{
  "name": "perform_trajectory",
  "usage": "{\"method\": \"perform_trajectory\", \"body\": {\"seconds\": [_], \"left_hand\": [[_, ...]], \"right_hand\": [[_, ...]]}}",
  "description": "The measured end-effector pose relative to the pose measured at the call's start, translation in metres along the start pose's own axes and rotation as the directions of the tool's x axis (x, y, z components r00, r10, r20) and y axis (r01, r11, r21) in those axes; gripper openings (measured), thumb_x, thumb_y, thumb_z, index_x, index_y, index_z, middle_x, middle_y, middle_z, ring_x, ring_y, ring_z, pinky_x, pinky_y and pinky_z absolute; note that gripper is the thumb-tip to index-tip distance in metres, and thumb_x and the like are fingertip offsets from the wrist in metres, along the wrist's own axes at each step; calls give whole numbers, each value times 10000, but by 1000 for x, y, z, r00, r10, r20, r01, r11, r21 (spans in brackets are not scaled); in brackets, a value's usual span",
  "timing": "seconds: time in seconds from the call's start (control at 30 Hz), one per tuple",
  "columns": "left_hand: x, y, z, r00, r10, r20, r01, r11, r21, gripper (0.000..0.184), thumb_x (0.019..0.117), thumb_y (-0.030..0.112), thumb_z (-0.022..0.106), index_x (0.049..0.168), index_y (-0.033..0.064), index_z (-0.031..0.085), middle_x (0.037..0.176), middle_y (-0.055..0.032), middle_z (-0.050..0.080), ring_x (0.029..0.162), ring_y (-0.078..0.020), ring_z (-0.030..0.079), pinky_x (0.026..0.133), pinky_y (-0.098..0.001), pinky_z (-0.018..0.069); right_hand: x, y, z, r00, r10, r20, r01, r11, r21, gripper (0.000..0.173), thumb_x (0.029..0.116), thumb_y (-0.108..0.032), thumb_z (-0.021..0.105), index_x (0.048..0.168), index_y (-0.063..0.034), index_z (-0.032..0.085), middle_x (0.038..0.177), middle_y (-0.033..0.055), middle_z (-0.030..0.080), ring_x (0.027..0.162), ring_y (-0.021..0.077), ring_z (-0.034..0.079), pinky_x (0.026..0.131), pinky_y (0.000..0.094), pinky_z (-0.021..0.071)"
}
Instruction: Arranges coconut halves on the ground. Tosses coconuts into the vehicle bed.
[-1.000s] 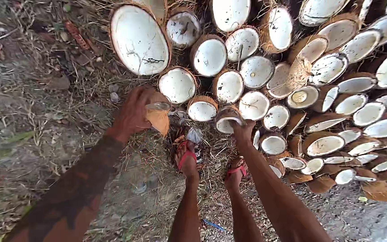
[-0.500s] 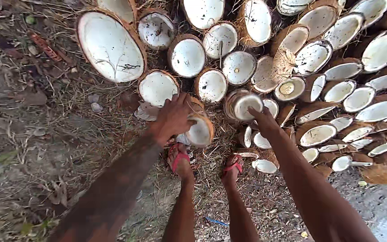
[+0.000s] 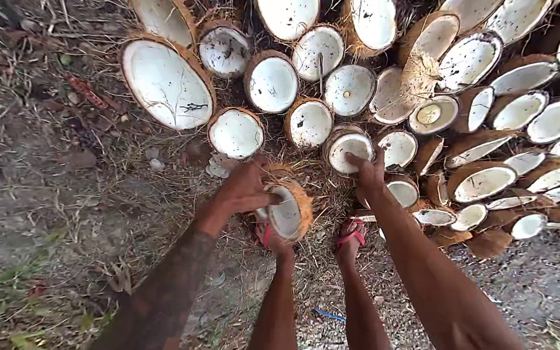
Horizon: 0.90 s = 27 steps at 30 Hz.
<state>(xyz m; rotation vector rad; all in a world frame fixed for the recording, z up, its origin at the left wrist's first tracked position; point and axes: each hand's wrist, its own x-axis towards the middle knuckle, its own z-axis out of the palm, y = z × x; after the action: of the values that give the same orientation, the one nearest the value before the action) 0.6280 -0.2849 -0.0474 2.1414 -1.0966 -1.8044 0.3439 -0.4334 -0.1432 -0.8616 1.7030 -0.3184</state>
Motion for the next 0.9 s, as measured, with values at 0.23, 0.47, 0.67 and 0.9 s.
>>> {"method": "perform_trajectory", "body": {"seconds": [0.23, 0.47, 0.67, 0.9], "left_hand": [[42, -20, -74, 985, 88, -148, -2, 866, 501, 1151, 668, 417, 949, 1577, 55, 343, 1661, -274, 173, 1503, -547, 179, 1057, -773, 328], [92, 36, -60, 973, -182, -140, 229, 795, 562, 1185, 544, 478, 968, 1507, 16, 455, 1594, -286, 303, 1481, -516, 248, 983, -778, 391], [96, 49, -61, 937, -340, -85, 320, 731, 603, 1236, 596, 452, 955, 1587, 103, 304, 1413, -353, 491, 1244, -562, 527, 906, -763, 437], [100, 20, -48, 985, -174, 8, 118, 705, 700, 1137, 569, 565, 945, 1538, 224, 456, 1511, -322, 410, 1297, -569, 474, 944, -739, 467]], "right_hand": [[-40, -52, -48, 932, -163, 323, 257, 928, -272, 719, 807, -58, 752, 1460, -98, 455, 1246, 109, 658, 1061, 181, 691, 886, 401, 615], [10, -131, 32, 787, 48, 615, 451, 634, -627, 1127, 730, -154, 892, 1627, -148, 210, 1515, 298, 405, 1295, 438, 523, 1008, 599, 498], [38, -151, 96, 614, 200, 764, 623, 472, -624, 931, 661, -74, 934, 1432, -25, 414, 1372, 276, 525, 1187, 420, 591, 956, 609, 507], [39, -122, 103, 485, 173, 857, 690, 526, -497, 1072, 615, -33, 930, 1550, -224, 440, 1542, 176, 463, 1364, 383, 499, 1055, 627, 454]]}}
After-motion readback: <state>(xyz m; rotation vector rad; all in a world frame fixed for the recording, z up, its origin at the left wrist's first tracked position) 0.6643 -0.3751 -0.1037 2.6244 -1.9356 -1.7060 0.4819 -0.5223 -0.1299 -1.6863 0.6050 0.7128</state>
